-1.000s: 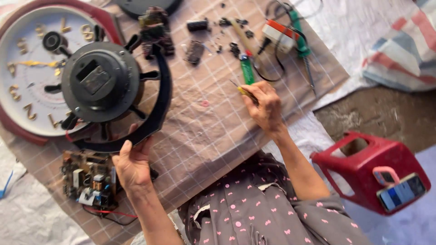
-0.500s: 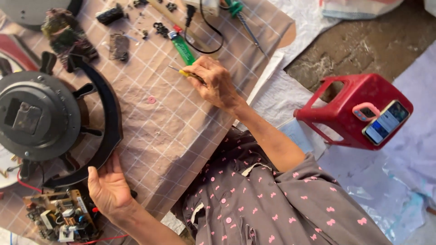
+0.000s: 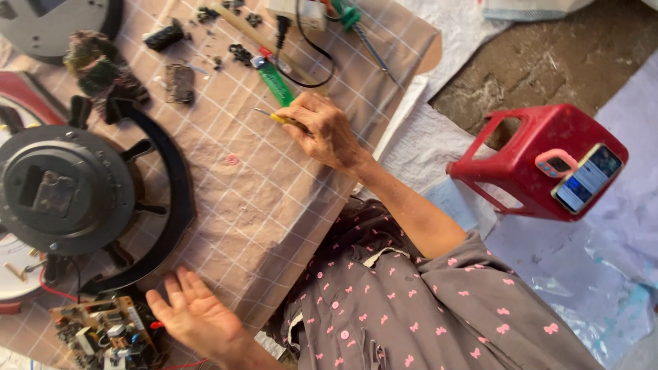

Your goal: Reassembling the internal components and housing of a wall clock mechanism on a workspace.

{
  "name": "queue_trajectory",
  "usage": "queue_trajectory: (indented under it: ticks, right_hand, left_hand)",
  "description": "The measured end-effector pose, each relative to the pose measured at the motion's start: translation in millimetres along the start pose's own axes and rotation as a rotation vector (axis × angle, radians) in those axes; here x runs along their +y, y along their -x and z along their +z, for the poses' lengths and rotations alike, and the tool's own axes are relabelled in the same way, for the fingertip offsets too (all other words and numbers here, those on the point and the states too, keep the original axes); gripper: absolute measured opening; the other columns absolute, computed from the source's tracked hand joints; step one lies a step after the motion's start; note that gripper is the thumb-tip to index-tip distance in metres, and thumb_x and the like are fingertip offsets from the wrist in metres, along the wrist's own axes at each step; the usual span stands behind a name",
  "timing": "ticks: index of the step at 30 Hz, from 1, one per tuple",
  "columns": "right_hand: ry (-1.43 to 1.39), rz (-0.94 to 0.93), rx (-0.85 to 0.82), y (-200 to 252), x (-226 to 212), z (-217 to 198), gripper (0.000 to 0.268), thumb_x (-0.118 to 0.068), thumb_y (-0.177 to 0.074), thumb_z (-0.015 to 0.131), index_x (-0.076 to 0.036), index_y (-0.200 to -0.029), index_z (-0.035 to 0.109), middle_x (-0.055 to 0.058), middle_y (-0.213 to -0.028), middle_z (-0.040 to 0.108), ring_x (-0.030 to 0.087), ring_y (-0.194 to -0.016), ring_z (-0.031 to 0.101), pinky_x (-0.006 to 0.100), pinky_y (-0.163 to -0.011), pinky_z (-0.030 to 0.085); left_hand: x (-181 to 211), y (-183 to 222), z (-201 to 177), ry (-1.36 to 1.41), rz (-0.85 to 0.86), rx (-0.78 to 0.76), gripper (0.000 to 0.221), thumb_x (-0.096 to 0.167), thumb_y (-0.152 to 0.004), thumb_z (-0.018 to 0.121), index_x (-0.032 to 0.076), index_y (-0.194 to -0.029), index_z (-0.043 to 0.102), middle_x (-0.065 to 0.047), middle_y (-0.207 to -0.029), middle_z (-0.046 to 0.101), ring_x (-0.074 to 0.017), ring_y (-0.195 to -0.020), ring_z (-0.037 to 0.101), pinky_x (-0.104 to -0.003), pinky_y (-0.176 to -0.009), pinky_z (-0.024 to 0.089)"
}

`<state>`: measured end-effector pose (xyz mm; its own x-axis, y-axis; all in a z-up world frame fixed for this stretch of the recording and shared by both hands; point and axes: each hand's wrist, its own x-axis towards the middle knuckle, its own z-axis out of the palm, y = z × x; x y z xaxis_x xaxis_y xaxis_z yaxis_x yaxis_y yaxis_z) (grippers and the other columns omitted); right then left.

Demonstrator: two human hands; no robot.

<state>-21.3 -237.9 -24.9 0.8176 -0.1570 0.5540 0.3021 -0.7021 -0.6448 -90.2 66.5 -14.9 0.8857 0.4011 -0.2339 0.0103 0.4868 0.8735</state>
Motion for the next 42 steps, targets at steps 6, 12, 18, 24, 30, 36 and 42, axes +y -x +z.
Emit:
queue_trajectory:
  ticks: [6, 12, 18, 24, 30, 36, 42]
  right_hand:
    - [0.031, -0.034, -0.119, -0.9, 0.8, 3.1, 0.024, -0.005, -0.074, 0.067, -0.008, -0.096, 0.059, 0.006, -0.084, 0.056, 0.024, -0.076, 0.052, 0.034, -0.072, 0.04]
    - [0.085, -0.014, -0.155, -6.5, -7.7, 1.2, 0.022, -0.007, -0.077, 0.067, -0.006, -0.098, 0.061, 0.006, -0.087, 0.06, 0.022, -0.075, 0.054, 0.034, -0.076, 0.038]
    - [0.104, 0.012, -0.168, -7.6, -9.6, 3.3, 0.023, -0.008, -0.077, 0.069, -0.003, -0.099, 0.063, 0.009, -0.09, 0.062, 0.021, -0.079, 0.056, 0.033, -0.076, 0.043]
    - [0.134, 0.013, -0.199, -11.3, -16.4, 2.2, 0.022, -0.004, -0.078, 0.065, -0.002, -0.1, 0.062, 0.01, -0.095, 0.062, 0.023, -0.085, 0.057, 0.034, -0.079, 0.041]
    - [0.135, 0.042, -0.196, -13.8, -22.0, 7.4, 0.015, -0.005, -0.082, 0.064, -0.001, -0.097, 0.063, 0.011, -0.092, 0.062, 0.024, -0.083, 0.055, 0.032, -0.078, 0.043]
    - [0.54, -0.031, -0.175, -34.2, -26.8, 31.6, 0.03, -0.011, -0.072, 0.073, -0.013, -0.101, 0.067, 0.003, -0.096, 0.058, 0.024, -0.084, 0.048, 0.036, -0.075, 0.039]
    - [0.38, -0.143, -0.303, -109.2, -21.0, 86.3, 0.053, -0.047, -0.081, 0.059, -0.01, -0.118, 0.053, 0.011, -0.114, 0.053, 0.026, -0.098, 0.049, 0.04, -0.076, 0.038]
  left_hand:
    - [-9.6, 32.6, 35.0, -0.652, 0.438, 0.117, 0.035, 0.004, -0.09, 0.041, -0.001, -0.123, 0.031, -0.016, -0.122, 0.042, -0.0316, -0.103, 0.054, -0.033, -0.086, 0.045]
    - [-15.2, 24.6, 29.3, -1.018, 0.823, 0.011, 0.016, -0.005, -0.09, 0.04, -0.011, -0.105, 0.044, -0.022, -0.109, 0.051, -0.0302, -0.082, 0.063, -0.031, -0.068, 0.053]
    - [-20.8, 15.8, 25.7, -1.137, 0.917, -0.024, 0.018, -0.009, -0.086, 0.046, -0.007, -0.101, 0.054, -0.018, -0.099, 0.058, -0.0269, -0.092, 0.058, -0.03, -0.08, 0.051]
    - [-16.3, 11.9, 30.3, -1.209, 0.909, -0.044, 0.016, -0.006, -0.085, 0.047, -0.005, -0.097, 0.058, -0.015, -0.097, 0.06, -0.0242, -0.087, 0.059, -0.031, -0.081, 0.05]
    - [-12.2, 9.2, 26.2, -1.213, 0.864, -0.061, 0.019, -0.002, -0.085, 0.045, 0.001, -0.097, 0.059, -0.012, -0.098, 0.06, -0.0237, -0.085, 0.06, -0.03, -0.078, 0.048]
    - [-11.2, 6.4, 23.9, -1.19, 0.906, -0.074, 0.016, -0.003, -0.084, 0.048, -0.001, -0.094, 0.06, -0.012, -0.095, 0.061, -0.0207, -0.085, 0.061, -0.029, -0.077, 0.05]
    - [-13.9, 6.8, 18.4, -1.214, 0.9, -0.088, 0.02, -0.007, -0.081, 0.048, -0.001, -0.095, 0.06, -0.012, -0.097, 0.061, -0.0213, -0.084, 0.06, -0.028, -0.077, 0.05]
